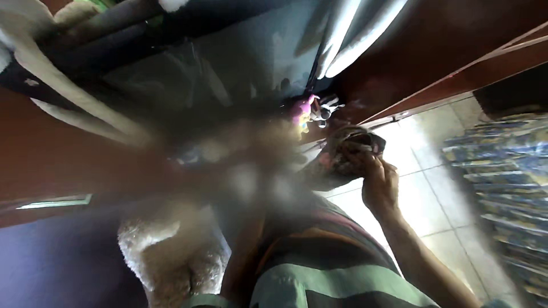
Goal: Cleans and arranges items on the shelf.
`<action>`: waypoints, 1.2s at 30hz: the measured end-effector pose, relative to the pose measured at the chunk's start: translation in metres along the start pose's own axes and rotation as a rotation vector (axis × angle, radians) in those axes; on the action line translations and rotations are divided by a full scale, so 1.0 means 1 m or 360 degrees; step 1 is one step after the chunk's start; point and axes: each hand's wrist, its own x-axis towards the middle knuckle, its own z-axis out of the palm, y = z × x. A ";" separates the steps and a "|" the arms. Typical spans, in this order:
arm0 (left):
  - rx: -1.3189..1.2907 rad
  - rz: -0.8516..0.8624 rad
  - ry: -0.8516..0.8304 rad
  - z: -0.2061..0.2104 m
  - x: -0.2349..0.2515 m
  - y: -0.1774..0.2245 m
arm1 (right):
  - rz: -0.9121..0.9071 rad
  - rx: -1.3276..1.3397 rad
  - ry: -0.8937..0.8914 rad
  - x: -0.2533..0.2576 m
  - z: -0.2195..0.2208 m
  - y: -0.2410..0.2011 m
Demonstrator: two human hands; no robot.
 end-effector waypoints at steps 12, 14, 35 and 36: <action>-0.0672 0.0097 -0.0079 0.030 -0.006 -0.020 | 0.0087 -0.0405 -0.0641 0.027 0.072 0.046; -0.0600 0.0000 -0.0129 0.028 -0.004 -0.022 | 0.0377 -0.0521 -0.0819 0.041 0.073 0.050; -0.0401 -0.0197 0.0526 -0.063 -0.013 -0.087 | 0.0331 0.0111 -0.0675 0.050 0.125 0.034; -0.0350 -0.0149 0.0558 -0.067 -0.017 -0.094 | 0.0305 0.0063 -0.0579 0.060 0.141 0.043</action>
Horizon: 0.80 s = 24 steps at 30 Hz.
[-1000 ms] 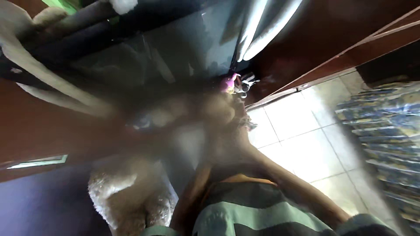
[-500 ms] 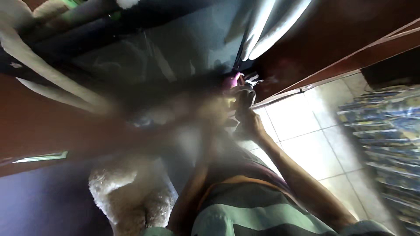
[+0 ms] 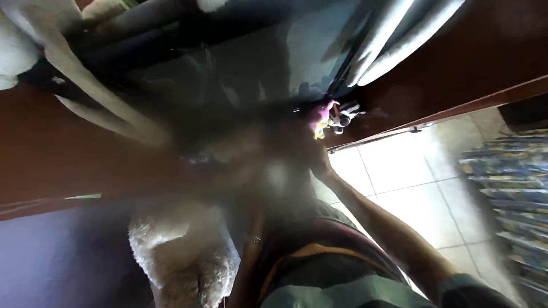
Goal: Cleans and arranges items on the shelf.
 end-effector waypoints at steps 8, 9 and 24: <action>0.0115 -0.0005 0.0011 -0.016 -0.013 -0.007 | -0.0327 -0.1203 -0.0193 0.040 0.064 0.082; 0.0087 -0.0017 0.0005 -0.018 -0.011 -0.008 | -0.0313 -0.1307 -0.0362 0.046 0.066 0.091; 0.0320 -0.0110 -0.0001 -0.032 -0.009 0.025 | -0.0305 -0.1435 -0.0371 0.074 0.106 0.120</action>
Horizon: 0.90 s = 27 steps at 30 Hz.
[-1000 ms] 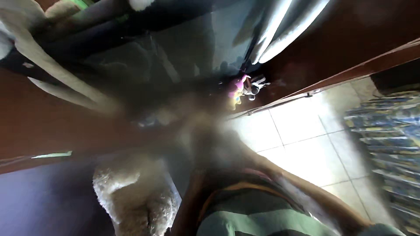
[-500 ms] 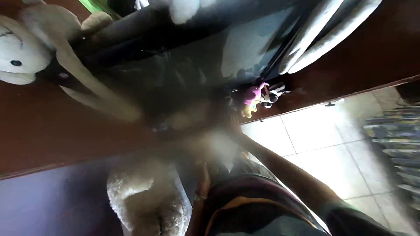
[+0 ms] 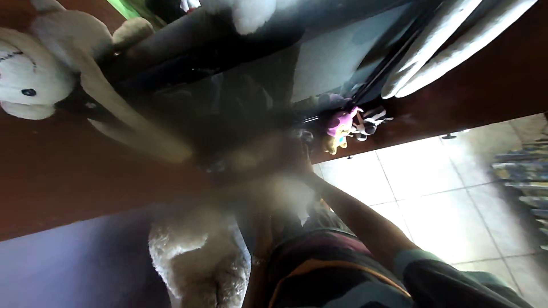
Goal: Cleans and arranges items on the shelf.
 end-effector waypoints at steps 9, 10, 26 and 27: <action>0.0090 0.0584 -0.0012 0.053 0.054 0.004 | -0.0523 0.0421 0.0386 -0.071 -0.008 0.046; 0.0096 0.0624 -0.0015 0.063 0.063 0.007 | -0.0460 0.0478 0.0340 -0.083 -0.015 0.044; 0.0292 0.0540 -0.0208 0.166 0.140 0.010 | 0.0649 0.1158 0.0558 -0.114 -0.117 0.098; 0.0359 0.0507 -0.0216 0.164 0.135 0.016 | 0.0681 0.1147 0.0554 -0.104 -0.118 0.099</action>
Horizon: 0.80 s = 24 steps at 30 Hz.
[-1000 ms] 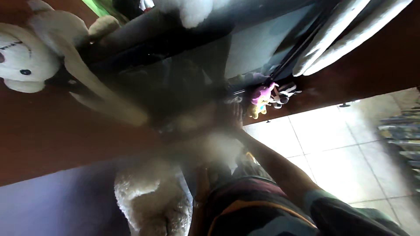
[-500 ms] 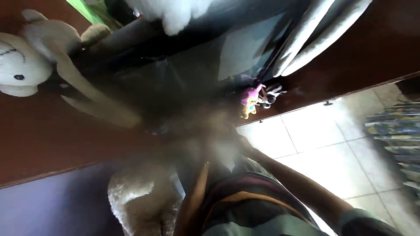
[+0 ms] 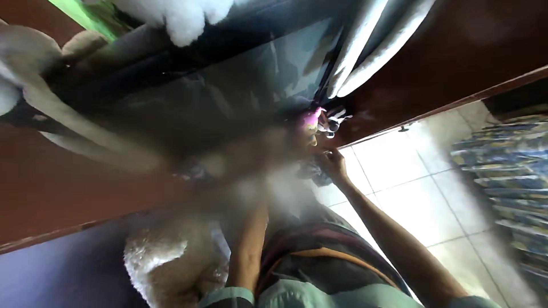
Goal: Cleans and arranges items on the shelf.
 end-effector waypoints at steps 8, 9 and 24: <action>0.0028 0.0004 -0.0084 -0.012 -0.010 0.015 | 0.0135 -0.0155 -0.0163 0.051 0.033 -0.007; -0.0024 0.0039 -0.0095 -0.012 -0.010 0.009 | 0.0136 -0.0179 -0.0187 0.052 0.034 -0.009; 0.0024 0.0346 -0.0295 0.046 -0.064 0.054 | 0.0176 -0.0174 -0.0247 0.059 0.038 0.011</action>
